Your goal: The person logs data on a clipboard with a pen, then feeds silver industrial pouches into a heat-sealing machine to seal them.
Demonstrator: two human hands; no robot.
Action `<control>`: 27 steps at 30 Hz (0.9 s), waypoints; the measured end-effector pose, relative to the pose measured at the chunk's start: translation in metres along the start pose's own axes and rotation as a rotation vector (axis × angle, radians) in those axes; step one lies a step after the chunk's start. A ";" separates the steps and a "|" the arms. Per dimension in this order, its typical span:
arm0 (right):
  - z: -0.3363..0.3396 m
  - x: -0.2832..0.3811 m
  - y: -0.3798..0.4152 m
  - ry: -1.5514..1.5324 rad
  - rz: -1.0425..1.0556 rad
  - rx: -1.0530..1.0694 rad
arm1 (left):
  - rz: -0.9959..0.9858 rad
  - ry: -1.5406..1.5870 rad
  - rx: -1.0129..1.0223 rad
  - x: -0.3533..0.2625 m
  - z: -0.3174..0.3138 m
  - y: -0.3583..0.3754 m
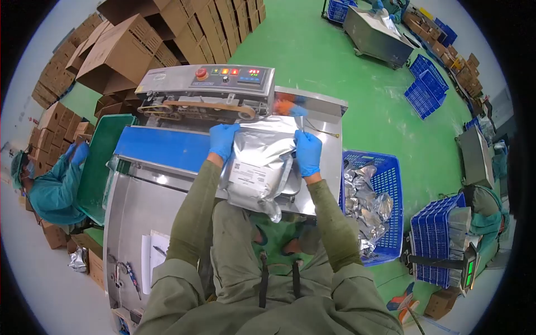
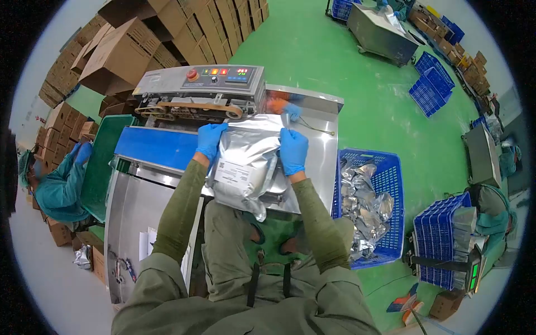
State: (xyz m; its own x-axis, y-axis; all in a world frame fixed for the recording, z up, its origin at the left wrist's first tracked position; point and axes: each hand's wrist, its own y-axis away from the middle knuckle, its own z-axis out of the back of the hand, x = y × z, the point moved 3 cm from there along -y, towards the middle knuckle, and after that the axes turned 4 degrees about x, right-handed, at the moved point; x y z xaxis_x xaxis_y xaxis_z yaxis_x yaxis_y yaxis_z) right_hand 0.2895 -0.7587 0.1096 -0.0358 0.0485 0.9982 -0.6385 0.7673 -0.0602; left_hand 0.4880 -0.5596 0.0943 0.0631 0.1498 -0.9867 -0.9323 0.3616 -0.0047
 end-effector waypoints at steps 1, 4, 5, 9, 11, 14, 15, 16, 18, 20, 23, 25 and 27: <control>-0.006 -0.002 0.000 0.001 0.007 0.030 | -0.007 -0.008 0.020 0.013 0.007 -0.011; -0.033 -0.003 -0.001 -0.139 -0.006 0.003 | 0.033 0.023 0.067 0.016 0.027 -0.023; -0.038 -0.002 -0.001 -0.145 -0.002 -0.004 | 0.050 0.016 0.066 0.013 0.033 -0.023; -0.049 -0.013 -0.002 -0.172 -0.029 -0.010 | 0.131 0.058 0.069 0.011 0.043 -0.019; -0.050 -0.022 -0.005 -0.146 -0.030 -0.014 | 0.143 0.020 0.055 0.017 0.045 -0.026; -0.051 -0.028 -0.010 -0.066 0.029 -0.026 | 0.098 0.038 0.078 0.027 0.048 -0.034; -0.054 -0.017 -0.007 -0.047 0.065 -0.029 | 0.092 -0.014 0.072 0.031 0.053 -0.038; -0.057 -0.010 -0.006 -0.027 0.102 -0.033 | 0.070 -0.061 0.061 0.034 0.060 -0.042; -0.072 -0.018 -0.011 0.126 0.197 0.027 | 0.023 -0.153 0.045 0.028 0.072 -0.047; -0.096 -0.033 -0.017 0.414 0.433 0.080 | -0.018 -0.206 0.023 0.032 0.093 -0.056; -0.113 -0.042 -0.018 0.540 0.663 0.239 | -0.039 -0.332 0.130 0.044 0.134 -0.072; -0.007 0.004 -0.007 0.595 0.210 0.303 | -0.065 -0.394 0.202 0.052 0.126 -0.080; 0.073 0.011 0.008 0.403 0.031 0.164 | -0.169 -0.616 0.144 0.043 0.182 -0.045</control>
State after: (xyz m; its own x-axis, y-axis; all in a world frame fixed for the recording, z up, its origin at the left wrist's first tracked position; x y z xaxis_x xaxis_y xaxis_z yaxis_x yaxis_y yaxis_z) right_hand 0.2277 -0.7992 0.1199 0.2254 0.3402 0.9129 -0.7565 0.6516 -0.0560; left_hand 0.5974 -0.4023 0.0813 0.4372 0.5642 -0.7003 -0.8371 0.5400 -0.0876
